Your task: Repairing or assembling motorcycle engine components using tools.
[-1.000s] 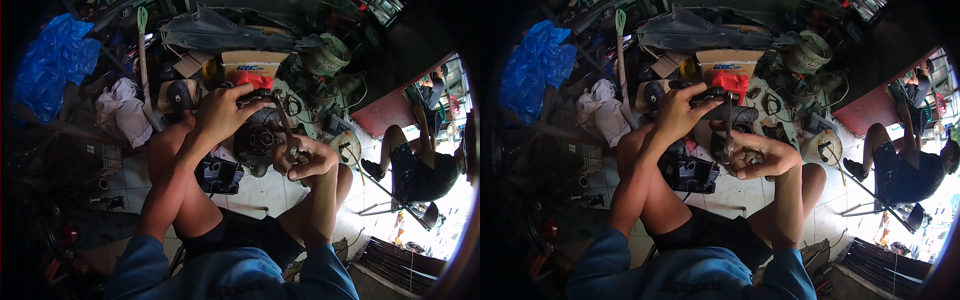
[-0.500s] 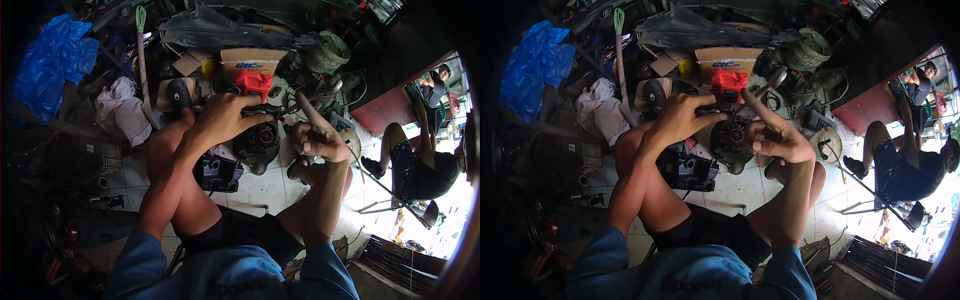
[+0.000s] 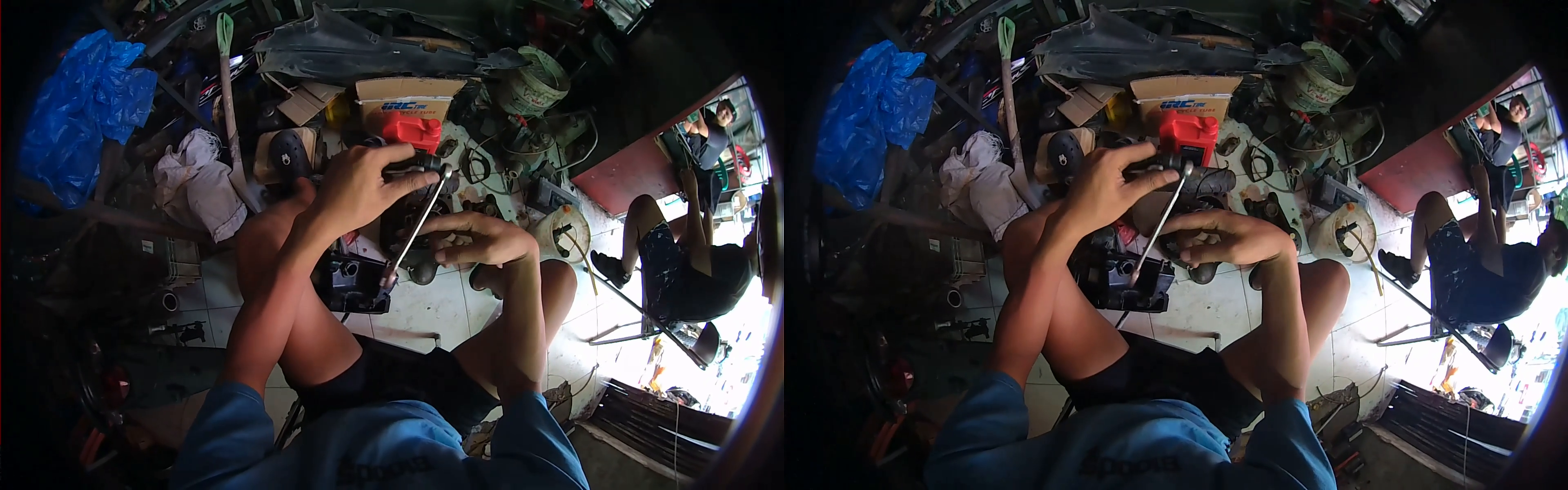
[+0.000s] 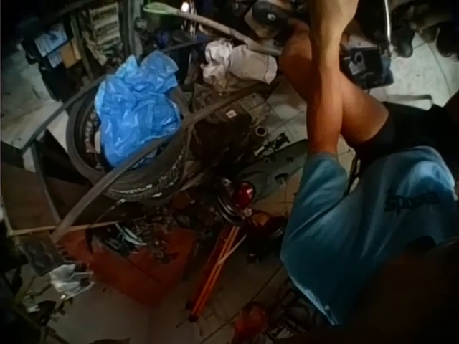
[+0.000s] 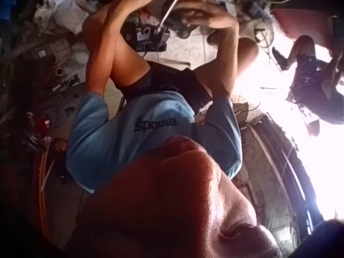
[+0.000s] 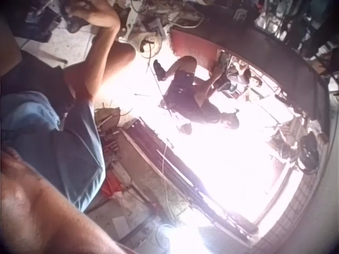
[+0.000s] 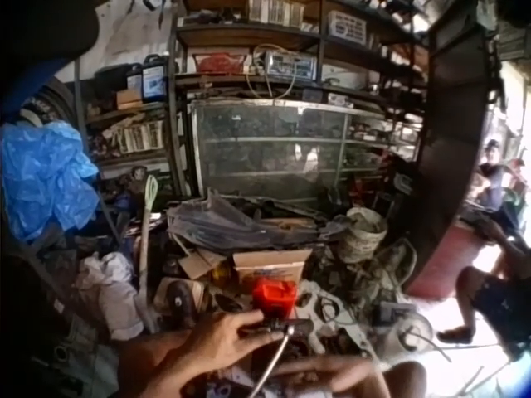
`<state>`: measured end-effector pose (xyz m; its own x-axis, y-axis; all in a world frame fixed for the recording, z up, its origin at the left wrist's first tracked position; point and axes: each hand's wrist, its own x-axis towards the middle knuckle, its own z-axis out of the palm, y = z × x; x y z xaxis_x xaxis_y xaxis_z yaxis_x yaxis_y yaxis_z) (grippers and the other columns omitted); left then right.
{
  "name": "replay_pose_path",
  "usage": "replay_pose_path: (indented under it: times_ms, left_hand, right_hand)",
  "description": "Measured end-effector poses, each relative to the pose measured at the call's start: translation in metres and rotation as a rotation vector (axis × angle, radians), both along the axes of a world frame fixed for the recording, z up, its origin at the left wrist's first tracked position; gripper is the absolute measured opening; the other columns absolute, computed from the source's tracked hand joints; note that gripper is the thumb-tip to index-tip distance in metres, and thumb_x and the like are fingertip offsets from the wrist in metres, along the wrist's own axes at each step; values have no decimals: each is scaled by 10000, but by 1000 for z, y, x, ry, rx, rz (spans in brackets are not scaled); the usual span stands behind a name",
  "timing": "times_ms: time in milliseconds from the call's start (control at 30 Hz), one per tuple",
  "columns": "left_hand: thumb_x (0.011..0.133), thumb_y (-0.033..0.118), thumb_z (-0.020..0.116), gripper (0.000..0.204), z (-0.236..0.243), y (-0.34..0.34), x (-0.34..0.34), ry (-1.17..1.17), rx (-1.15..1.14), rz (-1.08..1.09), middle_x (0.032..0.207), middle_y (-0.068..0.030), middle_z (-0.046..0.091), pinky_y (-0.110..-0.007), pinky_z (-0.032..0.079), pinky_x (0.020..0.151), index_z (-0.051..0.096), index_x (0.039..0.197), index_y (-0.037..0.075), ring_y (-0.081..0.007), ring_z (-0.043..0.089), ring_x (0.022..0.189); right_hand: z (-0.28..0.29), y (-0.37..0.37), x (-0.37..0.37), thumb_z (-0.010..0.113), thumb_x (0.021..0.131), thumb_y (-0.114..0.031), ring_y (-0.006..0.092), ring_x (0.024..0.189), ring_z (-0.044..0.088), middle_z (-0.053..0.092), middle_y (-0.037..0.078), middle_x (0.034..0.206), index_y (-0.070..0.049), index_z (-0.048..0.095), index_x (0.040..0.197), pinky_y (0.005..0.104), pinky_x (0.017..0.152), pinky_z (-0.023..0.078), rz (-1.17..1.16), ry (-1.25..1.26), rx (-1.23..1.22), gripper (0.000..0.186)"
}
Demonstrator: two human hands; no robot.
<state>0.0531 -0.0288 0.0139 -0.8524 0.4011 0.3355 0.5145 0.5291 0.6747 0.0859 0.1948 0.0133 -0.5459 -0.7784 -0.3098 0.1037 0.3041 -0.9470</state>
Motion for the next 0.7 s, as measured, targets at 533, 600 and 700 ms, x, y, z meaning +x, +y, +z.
replay_pose_path:
  times_ms: [533,600,700]
  left_hand:
    - [783,429,698,426,6,-6,0,17,-56,108,750,-160,645,-362,457,574,664,931,31,-288,638,626]
    - [785,431,695,419,6,-7,0,27,-97,77,730,-159,639,-359,454,569,667,938,42,-291,629,610]
    - [792,429,689,403,2,-6,0,20,-101,9,698,-161,624,-358,448,560,669,941,55,-287,618,591]
  right_hand:
    - [1,9,12,633,713,79,150,707,523,548,99,810,0,83,1470,240,647,411,-39,-171,-693,939]
    - [7,7,13,620,687,82,147,696,503,542,99,803,1,49,1471,245,661,399,-108,-52,-728,974]
    - [14,11,11,596,695,62,146,677,481,533,85,786,-39,8,1481,241,668,379,-223,-23,-633,987]
